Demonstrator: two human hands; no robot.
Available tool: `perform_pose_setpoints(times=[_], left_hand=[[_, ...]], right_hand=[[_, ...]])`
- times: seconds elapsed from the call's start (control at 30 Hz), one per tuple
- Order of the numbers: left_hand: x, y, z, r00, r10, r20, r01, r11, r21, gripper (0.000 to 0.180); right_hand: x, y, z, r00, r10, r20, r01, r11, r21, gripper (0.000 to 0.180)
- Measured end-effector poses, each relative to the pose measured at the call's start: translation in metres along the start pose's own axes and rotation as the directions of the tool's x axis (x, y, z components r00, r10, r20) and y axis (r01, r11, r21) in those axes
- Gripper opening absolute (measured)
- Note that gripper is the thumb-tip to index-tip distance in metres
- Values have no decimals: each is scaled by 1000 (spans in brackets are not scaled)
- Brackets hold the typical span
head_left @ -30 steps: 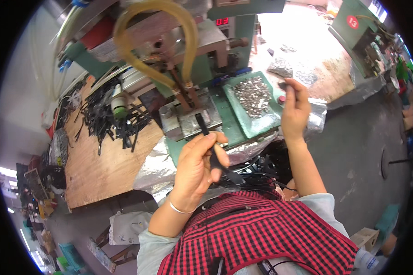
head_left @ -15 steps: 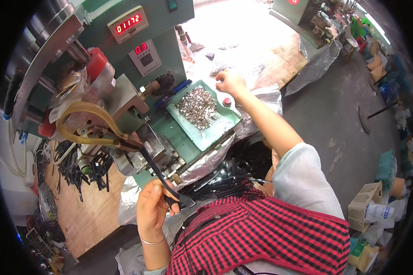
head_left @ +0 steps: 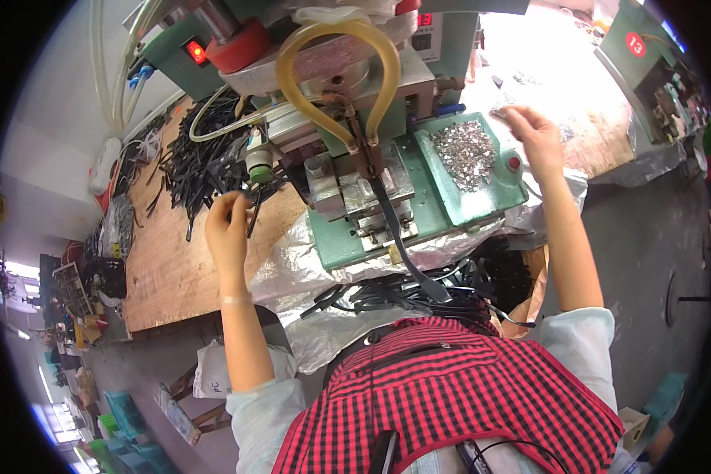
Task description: The person repeatedly picks black wires and small metallic components, inserts them into a press machine, and removes the assembled units. The person places finished items into a green tray and occasionally refills the component supply from a plastic bag.
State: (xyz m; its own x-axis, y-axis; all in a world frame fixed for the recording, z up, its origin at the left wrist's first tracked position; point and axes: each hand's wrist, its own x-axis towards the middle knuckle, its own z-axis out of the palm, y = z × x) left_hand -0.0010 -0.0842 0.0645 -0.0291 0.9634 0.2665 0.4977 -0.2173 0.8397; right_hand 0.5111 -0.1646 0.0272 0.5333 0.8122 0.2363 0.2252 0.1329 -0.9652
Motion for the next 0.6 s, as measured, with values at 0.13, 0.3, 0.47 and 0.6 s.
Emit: perform_pose_setpoints(times=[0.13,0.3,0.47,0.6], left_hand=[[31,-54,33,979,190,78,-173,556,813,14],[27,-94,39,993,77,90,-113,383,917,14],[37,-103,28,981,173,89,-154,414,897,17],[43,-108,24,973,134,187,-226,399,889,18]], right_hand=[[-51,-62,34,978,133,158,-154,979,130,19],[-128,-95,40,944,106,312,-274,778,565,18],[-151,-120,45,939,37,343,-274,683,678,18],[-154,-125,49,915,76,396,-337,685,646,17]])
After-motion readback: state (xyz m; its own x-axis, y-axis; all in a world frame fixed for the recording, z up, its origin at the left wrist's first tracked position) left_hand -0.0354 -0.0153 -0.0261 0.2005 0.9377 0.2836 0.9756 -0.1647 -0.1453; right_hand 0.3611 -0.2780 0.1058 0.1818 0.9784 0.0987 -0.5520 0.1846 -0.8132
